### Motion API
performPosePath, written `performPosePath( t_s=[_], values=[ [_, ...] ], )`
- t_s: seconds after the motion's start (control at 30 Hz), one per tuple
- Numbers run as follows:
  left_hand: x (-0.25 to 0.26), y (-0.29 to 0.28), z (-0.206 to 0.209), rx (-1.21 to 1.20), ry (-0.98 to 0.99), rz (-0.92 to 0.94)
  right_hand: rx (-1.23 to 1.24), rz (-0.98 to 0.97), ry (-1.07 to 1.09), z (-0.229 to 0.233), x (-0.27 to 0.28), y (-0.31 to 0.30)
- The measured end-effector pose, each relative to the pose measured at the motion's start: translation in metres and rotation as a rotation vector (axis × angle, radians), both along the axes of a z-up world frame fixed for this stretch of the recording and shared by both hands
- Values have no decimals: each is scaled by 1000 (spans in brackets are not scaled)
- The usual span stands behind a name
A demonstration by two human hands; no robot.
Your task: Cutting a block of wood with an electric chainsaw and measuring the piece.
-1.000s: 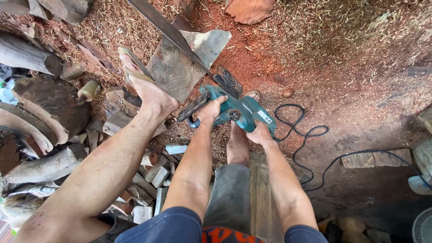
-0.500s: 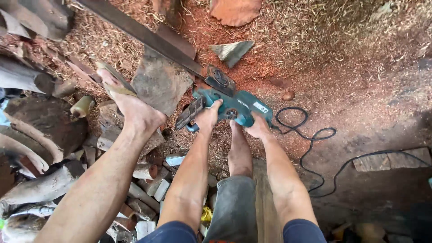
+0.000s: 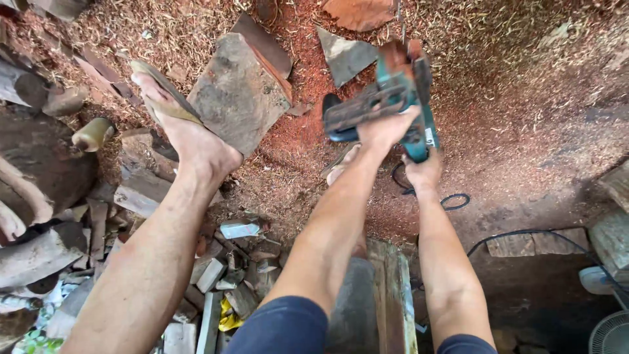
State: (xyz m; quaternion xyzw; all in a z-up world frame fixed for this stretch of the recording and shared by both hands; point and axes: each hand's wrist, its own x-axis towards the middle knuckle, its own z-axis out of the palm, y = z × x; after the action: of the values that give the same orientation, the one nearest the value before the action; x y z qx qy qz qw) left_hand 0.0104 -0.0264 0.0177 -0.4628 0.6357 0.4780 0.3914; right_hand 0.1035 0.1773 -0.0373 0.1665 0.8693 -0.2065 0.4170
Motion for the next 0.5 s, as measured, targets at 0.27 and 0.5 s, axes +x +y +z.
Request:
performPosePath(
  t_s=[0.27, 0.5],
  values=[
    [50, -29, 69, -202, 236, -466, 245, 223, -70, -5, -48, 9],
    [97, -210, 154, -735, -212, -716, 57, 427, -27, 100, -78, -73]
  ],
)
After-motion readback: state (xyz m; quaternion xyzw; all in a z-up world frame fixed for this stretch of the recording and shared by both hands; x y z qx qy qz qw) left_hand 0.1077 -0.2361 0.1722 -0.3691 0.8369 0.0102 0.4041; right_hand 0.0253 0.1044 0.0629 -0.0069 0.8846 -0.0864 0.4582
